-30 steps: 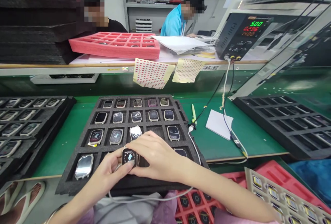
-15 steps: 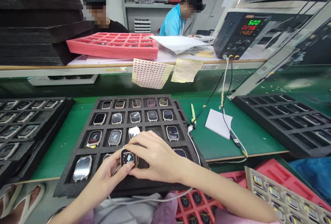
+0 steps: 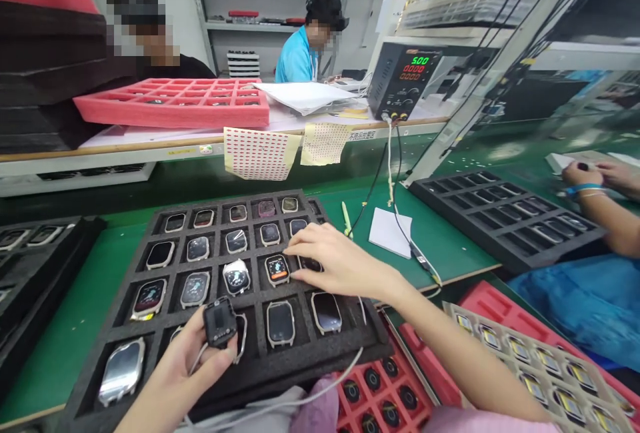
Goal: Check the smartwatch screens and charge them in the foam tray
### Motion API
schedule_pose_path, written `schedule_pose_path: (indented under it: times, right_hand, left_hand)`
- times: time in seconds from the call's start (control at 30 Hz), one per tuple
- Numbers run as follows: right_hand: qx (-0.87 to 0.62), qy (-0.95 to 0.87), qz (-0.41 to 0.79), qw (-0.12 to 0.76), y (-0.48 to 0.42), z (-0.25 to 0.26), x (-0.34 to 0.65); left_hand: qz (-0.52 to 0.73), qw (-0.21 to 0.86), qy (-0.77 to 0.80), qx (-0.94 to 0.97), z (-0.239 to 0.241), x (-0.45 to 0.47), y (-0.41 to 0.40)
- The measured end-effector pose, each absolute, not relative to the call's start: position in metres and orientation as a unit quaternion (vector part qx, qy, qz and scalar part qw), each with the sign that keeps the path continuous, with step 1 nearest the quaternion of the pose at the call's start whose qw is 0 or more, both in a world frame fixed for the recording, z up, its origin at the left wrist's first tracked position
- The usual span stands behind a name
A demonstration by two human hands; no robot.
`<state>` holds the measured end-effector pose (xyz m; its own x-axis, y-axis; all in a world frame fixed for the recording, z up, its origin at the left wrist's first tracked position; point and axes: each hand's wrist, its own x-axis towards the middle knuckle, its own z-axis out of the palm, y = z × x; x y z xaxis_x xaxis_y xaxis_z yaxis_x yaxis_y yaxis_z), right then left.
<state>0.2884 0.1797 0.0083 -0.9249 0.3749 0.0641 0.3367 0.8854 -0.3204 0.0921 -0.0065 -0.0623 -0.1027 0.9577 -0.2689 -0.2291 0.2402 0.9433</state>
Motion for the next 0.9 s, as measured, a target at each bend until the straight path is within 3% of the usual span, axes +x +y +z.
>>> schedule_pose_path:
  times: [0.17, 0.3, 0.47, 0.6, 0.77, 0.9]
  right_hand:
    - [-0.202, -0.975, 0.085, -0.03, 0.183, 0.02, 0.297]
    - [-0.201, -0.978, 0.026, -0.041, 0.183, 0.016, 0.292]
    - [-0.219, -0.972, 0.067, -0.054, 0.191, 0.01, 0.288]
    - [-0.232, -0.961, 0.152, -0.016, 0.193, 0.019, 0.295]
    - [-0.207, -0.932, 0.281, 0.1, 0.153, 0.036, 0.295]
    - [-0.13, -0.954, 0.252, 0.093, 0.115, 0.025, 0.278]
  left_hand:
    - [0.521, 0.567, 0.538, 0.343, -0.06, 0.089, -0.007]
    - [0.534, 0.557, 0.537, 0.34, -0.049, 0.094, -0.006]
    - [0.496, 0.594, 0.502, 0.387, -0.042, 0.111, 0.003]
    - [0.474, 0.609, 0.483, 0.414, -0.051, 0.117, 0.01]
    - [0.45, 0.655, 0.446, 0.412, -0.05, 0.113, 0.009]
    - [0.468, 0.656, 0.445, 0.39, -0.04, 0.111, 0.008]
